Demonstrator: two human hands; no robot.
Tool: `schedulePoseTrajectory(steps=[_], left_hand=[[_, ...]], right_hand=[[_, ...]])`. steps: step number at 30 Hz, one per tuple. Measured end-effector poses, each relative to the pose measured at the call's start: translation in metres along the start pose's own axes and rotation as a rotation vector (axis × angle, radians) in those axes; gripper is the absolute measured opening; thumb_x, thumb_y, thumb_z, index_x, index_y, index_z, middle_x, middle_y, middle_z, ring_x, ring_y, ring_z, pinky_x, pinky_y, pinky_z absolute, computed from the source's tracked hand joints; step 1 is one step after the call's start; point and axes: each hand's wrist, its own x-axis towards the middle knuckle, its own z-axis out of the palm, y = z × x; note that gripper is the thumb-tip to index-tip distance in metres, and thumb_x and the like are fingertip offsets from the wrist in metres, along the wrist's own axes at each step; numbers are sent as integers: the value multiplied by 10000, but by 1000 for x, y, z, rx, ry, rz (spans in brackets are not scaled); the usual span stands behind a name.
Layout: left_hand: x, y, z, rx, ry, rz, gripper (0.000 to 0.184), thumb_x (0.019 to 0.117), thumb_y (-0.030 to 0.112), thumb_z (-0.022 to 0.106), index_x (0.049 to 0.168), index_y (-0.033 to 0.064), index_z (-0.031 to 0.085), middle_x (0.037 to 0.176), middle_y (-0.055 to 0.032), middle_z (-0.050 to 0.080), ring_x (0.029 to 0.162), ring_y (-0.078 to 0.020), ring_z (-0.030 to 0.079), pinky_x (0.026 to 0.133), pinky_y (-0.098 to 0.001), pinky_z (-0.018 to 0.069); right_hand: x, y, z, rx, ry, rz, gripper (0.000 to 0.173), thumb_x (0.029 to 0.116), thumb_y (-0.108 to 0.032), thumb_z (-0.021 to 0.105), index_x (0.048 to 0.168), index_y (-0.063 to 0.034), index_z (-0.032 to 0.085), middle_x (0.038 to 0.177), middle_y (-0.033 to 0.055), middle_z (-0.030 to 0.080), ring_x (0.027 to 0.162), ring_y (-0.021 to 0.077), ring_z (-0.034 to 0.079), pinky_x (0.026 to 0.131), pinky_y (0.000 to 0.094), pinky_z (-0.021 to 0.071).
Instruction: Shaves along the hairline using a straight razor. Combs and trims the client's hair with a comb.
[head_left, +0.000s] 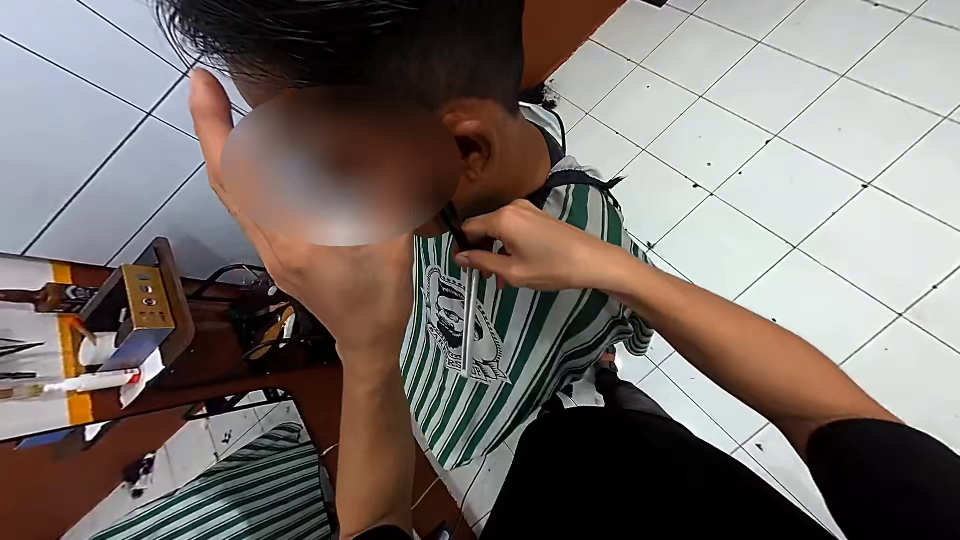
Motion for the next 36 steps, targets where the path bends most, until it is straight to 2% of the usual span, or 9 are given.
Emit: schedulePoseTrajectory(steps=[4,7,14,17,36], left_hand=[[3,-4,1,14,-27,-22,996,890,365,789,1579,-68,215,1633,-212,287,1488,-244,365,1217,-364,321],[3,-5,3,-23,-39,-33,1016,884,337,792,1584,-74,180,1643,-205,270,1487,-222,367,1208,-344,333],[1,-11,7,-76,-30,-21,1005,894,325,784,1567,-108,176,1622,-228,293,1491,-231,359,1215,-349,333],[0,-12,9,-101,-25,-24,996,882,297,795,1561,-109,190,1613,-223,315,1479,-224,378,1200,-344,356],[-1,-17,11,-157,-16,5,982,887,258,791,1556,-126,182,1602,-239,320,1475,-238,386,1204,-341,362]], right_hand=[[5,3,5,67,11,-16,227,1059,-173,565,1064,-6,718,855,61,714,668,65,683,631,224,584],[8,7,9,105,34,-52,222,1055,-169,570,1043,-3,718,830,54,708,633,56,670,597,214,575],[10,7,11,162,33,-28,235,1061,-172,569,1063,16,710,849,62,712,652,54,687,609,212,593],[10,8,12,173,44,-34,227,1061,-164,567,1057,12,712,845,56,710,648,49,685,600,209,593],[12,8,13,204,45,-39,217,1058,-154,570,1064,8,714,846,46,714,643,36,678,599,198,589]])
